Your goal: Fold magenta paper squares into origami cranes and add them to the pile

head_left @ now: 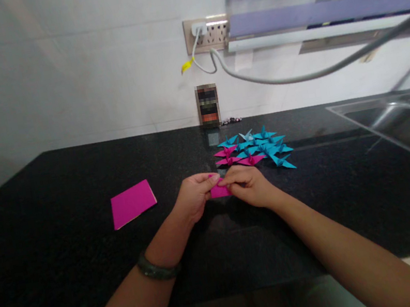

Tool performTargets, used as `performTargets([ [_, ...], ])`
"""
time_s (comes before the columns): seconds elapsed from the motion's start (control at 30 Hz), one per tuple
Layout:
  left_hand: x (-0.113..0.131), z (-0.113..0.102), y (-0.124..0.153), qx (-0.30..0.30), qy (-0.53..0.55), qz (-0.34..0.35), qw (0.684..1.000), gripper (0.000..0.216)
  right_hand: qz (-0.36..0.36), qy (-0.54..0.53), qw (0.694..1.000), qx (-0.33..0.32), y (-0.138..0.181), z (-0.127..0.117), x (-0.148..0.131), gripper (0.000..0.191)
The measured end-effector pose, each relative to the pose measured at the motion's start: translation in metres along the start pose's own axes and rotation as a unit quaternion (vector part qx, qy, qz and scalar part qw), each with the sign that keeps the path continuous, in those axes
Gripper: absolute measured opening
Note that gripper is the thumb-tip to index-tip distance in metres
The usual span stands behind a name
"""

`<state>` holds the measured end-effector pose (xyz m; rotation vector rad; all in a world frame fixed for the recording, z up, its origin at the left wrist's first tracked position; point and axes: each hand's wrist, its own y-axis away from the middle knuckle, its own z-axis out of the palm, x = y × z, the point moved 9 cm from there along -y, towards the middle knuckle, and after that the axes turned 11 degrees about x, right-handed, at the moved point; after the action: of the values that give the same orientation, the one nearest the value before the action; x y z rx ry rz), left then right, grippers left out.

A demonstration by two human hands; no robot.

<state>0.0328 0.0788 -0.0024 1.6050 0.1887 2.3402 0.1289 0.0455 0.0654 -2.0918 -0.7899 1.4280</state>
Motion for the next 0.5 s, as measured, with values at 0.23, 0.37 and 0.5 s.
performTargets([
  [0.23,0.000,-0.007,-0.003,0.041,0.011,0.008,0.999,0.023,0.162,-0.036,0.985,0.050,0.005,0.002,0.028,0.007],
  [0.37,0.003,-0.009,-0.003,0.054,0.003,0.027,0.998,0.023,0.274,-0.092,0.955,0.067,0.014,0.008,0.048,0.017],
  [0.5,0.005,-0.010,-0.002,0.069,-0.005,0.040,0.997,0.022,0.310,-0.071,0.947,0.049,0.017,0.009,0.054,0.017],
])
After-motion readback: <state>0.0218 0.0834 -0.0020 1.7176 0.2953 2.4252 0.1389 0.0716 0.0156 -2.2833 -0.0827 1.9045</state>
